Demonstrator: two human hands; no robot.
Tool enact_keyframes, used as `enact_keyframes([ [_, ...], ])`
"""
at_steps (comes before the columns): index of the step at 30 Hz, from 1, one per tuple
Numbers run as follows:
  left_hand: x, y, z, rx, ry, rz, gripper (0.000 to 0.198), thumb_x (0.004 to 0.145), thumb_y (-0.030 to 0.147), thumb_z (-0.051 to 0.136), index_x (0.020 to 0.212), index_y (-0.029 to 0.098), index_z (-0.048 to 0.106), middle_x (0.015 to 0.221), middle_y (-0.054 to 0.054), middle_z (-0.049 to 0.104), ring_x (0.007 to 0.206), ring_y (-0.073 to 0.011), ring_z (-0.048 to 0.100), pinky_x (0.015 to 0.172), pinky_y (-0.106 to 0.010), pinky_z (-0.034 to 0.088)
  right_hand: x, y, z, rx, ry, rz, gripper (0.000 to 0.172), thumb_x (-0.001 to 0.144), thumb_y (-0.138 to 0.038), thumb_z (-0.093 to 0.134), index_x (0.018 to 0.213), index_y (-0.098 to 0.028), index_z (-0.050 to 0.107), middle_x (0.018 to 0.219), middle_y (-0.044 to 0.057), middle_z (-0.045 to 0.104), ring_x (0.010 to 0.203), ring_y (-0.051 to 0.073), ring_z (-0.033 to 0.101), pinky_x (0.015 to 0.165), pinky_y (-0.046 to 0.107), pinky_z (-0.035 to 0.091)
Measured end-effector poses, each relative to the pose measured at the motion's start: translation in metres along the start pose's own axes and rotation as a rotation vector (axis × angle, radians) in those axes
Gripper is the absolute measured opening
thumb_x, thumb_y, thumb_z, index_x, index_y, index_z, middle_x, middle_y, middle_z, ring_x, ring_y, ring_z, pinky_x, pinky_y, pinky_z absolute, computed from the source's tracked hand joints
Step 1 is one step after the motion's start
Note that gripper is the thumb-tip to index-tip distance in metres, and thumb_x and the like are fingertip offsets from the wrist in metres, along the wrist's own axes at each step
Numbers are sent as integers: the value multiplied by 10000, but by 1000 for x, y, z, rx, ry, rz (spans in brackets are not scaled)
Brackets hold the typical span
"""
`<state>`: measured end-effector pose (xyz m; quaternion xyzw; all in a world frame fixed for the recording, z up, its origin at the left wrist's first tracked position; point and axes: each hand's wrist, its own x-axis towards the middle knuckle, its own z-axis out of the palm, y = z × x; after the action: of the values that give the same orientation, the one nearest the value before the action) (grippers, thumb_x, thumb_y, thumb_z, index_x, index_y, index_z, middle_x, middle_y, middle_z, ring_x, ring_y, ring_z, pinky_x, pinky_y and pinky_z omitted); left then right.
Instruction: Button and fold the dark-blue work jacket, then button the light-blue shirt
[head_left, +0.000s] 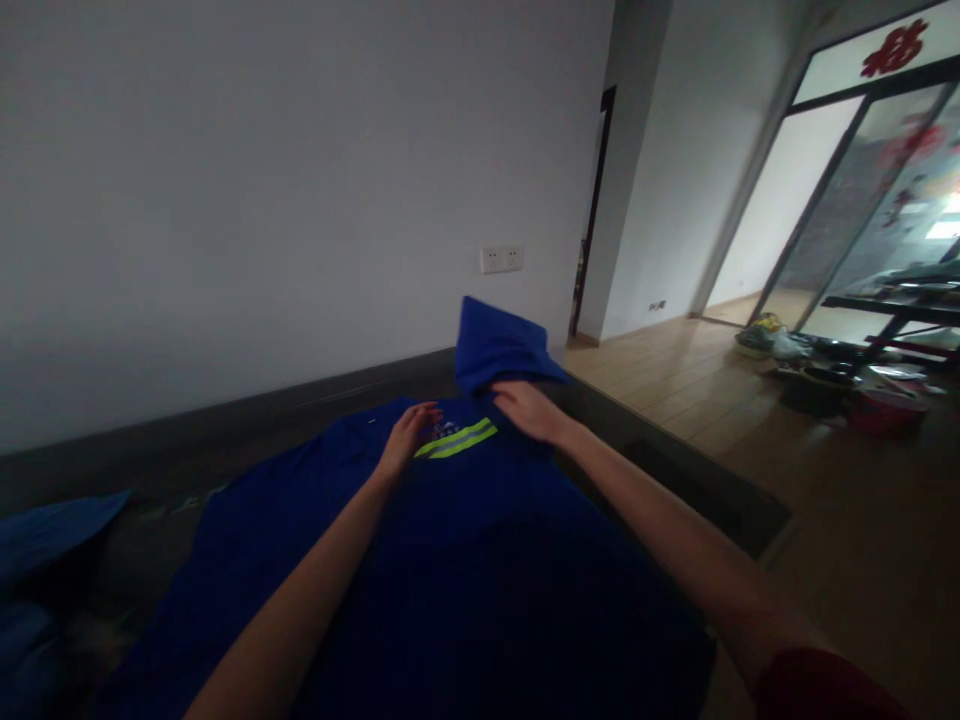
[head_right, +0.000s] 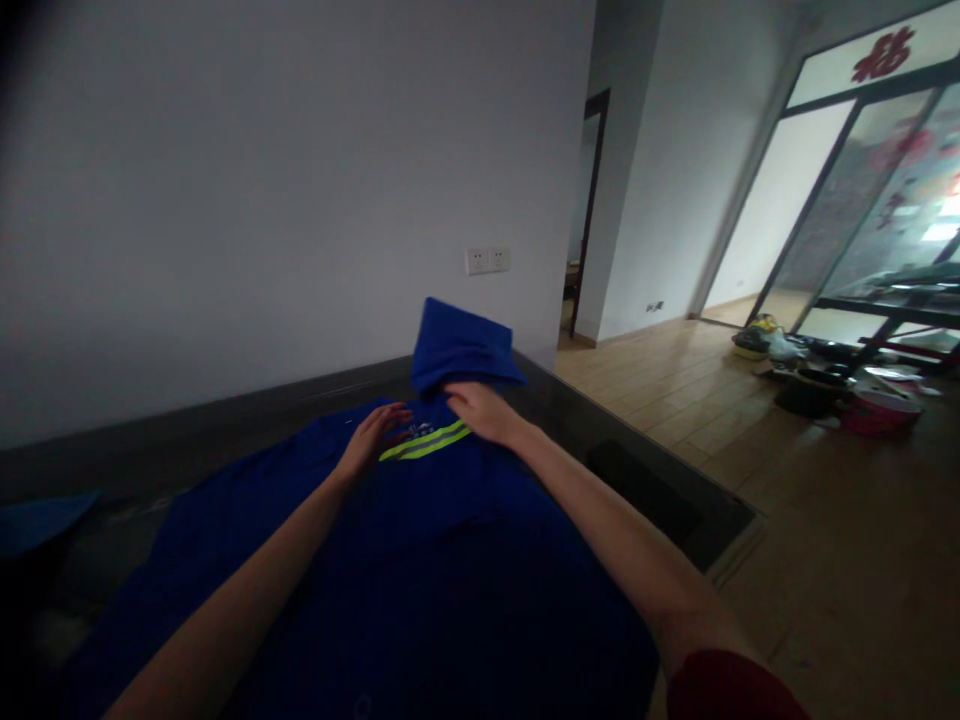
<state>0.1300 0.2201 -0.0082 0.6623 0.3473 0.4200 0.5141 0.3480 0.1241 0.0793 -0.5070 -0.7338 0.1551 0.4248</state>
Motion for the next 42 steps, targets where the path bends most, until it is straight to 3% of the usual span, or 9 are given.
enact_keyframes([
  [2,-12,8,-34,-65,85,-133,397,931,413,363,1219,170,487,1228,-131,589,1098,-235,599,874,-399,521,-20,-13,43,-290,-332,-182,274,837,-163,485,1010,-202,694,1121,66,675,1111,251,563,1005,441,379],
  [5,-36,11,-83,56,193,-252,351,932,374,378,1198,169,479,1235,-143,582,1090,-230,600,833,-380,529,-55,-12,91,-494,-583,-313,328,870,-235,517,1179,-232,628,1225,99,619,1204,307,493,1050,584,262],
  [10,-66,8,-119,252,245,-241,298,844,339,516,1088,174,559,1189,-107,612,1130,-243,566,914,-408,479,-84,7,113,-383,-679,-301,510,921,-501,442,1394,-312,407,1438,87,433,1312,300,380,1074,676,66],
  [14,-65,10,-98,571,52,8,281,819,319,485,1019,174,619,1100,-87,653,1075,-239,593,947,-405,463,-82,11,110,-346,-661,-281,556,911,-558,415,1406,-307,392,1452,89,414,1327,299,356,1083,665,19],
  [19,-36,4,-38,895,-314,355,467,775,78,389,1190,189,574,1246,-73,592,1203,-190,505,1071,-373,366,-84,11,113,-359,-631,-279,518,923,-548,393,1379,-306,437,1377,77,502,1279,278,412,1100,635,35],
  [24,-3,-9,-3,1096,-661,448,652,697,-15,388,1298,210,503,1393,-70,479,1298,-202,421,1086,-383,339,-86,14,115,-397,-620,-289,503,919,-545,408,1346,-289,479,1302,78,564,1240,270,450,1106,615,74],
  [29,-8,11,-19,1053,-691,470,604,666,-6,413,1208,219,555,1268,-78,537,1203,-216,475,1036,-364,368,-86,16,116,-384,-578,-285,514,912,-540,424,1341,-263,483,1296,101,562,1218,275,467,1103,613,108],
  [34,-23,23,-36,1067,-888,343,588,603,9,462,1122,255,590,1106,-38,604,1056,-210,532,941,-322,411,-87,18,118,-359,-560,-276,526,904,-537,441,1332,-236,488,1265,109,576,1206,272,480,1109,604,108],
  [42,-18,23,-43,1245,-684,345,412,627,45,560,993,211,651,964,-61,669,941,-232,573,893,-343,416,-86,17,116,-361,-572,-274,591,906,-534,445,1412,-237,373,1494,134,332,1382,281,270,1103,611,132],
])
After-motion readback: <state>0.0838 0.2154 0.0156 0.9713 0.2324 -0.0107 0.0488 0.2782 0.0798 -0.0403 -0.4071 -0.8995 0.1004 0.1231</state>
